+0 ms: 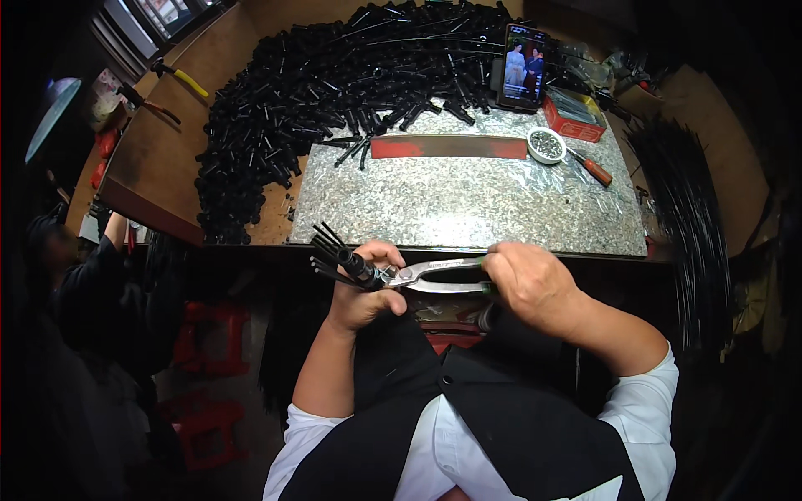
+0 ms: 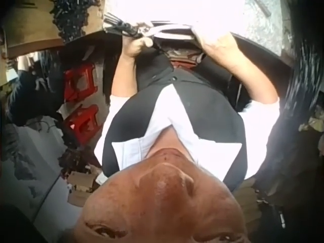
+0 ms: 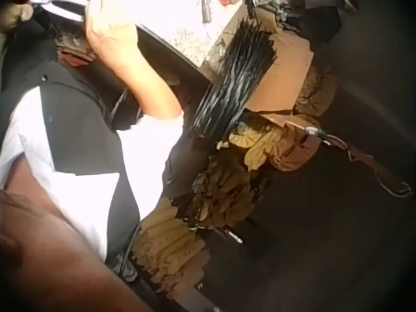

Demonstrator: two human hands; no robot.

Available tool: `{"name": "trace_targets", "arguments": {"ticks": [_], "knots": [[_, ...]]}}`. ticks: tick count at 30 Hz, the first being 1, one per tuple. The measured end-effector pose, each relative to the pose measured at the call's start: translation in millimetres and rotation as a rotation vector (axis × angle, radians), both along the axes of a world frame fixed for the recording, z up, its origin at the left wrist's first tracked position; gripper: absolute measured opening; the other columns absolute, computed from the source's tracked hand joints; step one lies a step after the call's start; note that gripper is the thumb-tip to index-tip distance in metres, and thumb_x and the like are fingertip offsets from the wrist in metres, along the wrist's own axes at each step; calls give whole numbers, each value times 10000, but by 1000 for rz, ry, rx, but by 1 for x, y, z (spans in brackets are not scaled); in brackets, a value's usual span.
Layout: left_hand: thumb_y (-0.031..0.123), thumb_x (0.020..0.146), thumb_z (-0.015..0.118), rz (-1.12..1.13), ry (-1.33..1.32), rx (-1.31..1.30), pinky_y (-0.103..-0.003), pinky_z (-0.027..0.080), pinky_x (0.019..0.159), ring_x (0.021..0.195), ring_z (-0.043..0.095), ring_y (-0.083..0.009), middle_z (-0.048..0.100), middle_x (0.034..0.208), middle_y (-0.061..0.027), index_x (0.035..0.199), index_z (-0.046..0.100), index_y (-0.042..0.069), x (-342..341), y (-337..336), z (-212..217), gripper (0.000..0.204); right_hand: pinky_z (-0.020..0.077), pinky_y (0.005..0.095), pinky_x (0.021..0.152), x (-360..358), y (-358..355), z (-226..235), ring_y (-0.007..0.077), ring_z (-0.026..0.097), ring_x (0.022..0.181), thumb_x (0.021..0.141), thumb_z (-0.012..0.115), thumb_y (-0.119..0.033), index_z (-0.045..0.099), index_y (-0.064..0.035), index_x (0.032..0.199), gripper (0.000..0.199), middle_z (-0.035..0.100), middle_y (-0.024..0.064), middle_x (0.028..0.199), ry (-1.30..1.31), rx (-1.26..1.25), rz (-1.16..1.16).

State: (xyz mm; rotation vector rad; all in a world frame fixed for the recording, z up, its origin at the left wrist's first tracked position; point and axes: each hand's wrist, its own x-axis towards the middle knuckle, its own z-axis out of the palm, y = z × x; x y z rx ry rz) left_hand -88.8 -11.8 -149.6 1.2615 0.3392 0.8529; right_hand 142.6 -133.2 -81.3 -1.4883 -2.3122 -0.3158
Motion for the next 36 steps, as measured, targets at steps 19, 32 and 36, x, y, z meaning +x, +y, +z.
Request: {"name": "trace_targets", "arguments": {"ticks": [19,32,36], "knots": [[249,547,890,213,126,126,-236,426,631,713,546,-95,597,765,-16,810,634,20,4,0,7,433,464,422,654,-15,-13,4,364,571,742,885,592,-201,455,20,1124,353,531,167,828,504,-281,54],[271,508,902,135,73,123,-234,419,622,684,538,-97,580,750,-13,795,628,22,3,-1,7,468,499,332,554,-20,-19,0,228,615,651,761,762,-225,391,-3,1113,557,563,139,819,676,-645,84],[240,550,897,215,115,128,-233,401,621,683,515,-83,560,741,5,826,613,30,7,-2,7,447,506,352,691,-13,-14,-12,302,595,766,685,767,-172,412,22,1181,640,537,173,1030,177,-18,61]]}}
